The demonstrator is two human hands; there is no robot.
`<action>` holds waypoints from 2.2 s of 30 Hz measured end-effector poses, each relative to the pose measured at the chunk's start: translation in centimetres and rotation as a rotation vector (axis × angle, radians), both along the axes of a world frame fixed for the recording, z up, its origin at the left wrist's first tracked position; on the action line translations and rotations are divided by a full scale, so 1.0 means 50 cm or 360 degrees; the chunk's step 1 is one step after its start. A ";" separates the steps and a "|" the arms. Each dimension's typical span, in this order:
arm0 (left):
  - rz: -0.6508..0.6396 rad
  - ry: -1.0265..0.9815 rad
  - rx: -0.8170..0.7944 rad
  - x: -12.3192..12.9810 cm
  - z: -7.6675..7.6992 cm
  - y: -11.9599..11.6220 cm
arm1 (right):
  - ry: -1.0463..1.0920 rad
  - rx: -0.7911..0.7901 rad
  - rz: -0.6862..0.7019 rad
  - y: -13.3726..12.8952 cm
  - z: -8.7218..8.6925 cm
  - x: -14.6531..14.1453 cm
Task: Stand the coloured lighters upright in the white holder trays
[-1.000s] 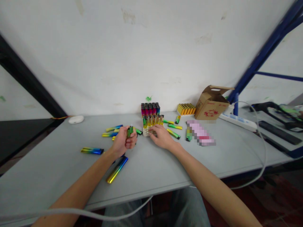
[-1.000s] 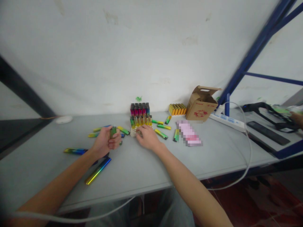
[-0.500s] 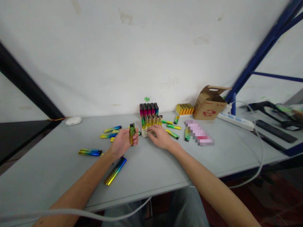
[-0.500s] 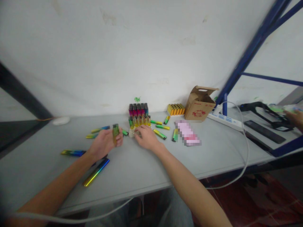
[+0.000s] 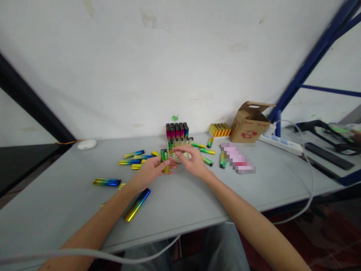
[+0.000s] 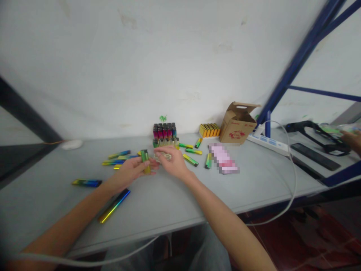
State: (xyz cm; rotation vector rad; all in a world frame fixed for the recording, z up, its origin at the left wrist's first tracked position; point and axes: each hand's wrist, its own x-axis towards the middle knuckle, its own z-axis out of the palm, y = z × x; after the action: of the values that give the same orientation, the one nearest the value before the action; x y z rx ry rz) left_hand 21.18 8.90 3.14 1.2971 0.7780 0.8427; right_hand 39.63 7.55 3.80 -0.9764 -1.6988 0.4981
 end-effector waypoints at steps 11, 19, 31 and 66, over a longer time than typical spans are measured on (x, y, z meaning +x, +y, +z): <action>-0.0140 0.0370 0.0228 0.010 0.017 -0.007 | 0.0026 0.0014 0.0057 -0.001 -0.006 -0.011; -0.0083 0.0341 0.0277 0.013 -0.003 -0.004 | 0.0265 -0.0159 0.0083 -0.002 -0.003 -0.020; 0.0395 0.0386 0.0377 -0.012 0.009 0.018 | 0.0087 0.0427 -0.0566 0.045 -0.019 0.038; 0.0518 0.1435 0.1537 -0.061 -0.030 0.057 | -0.0627 0.0483 -0.0586 0.066 -0.032 0.027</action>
State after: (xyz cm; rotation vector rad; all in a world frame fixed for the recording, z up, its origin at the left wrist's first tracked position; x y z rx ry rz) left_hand 18.12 11.77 1.63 2.5442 1.3899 0.9148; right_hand 41.00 10.87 2.23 -1.1776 -1.8111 -0.2041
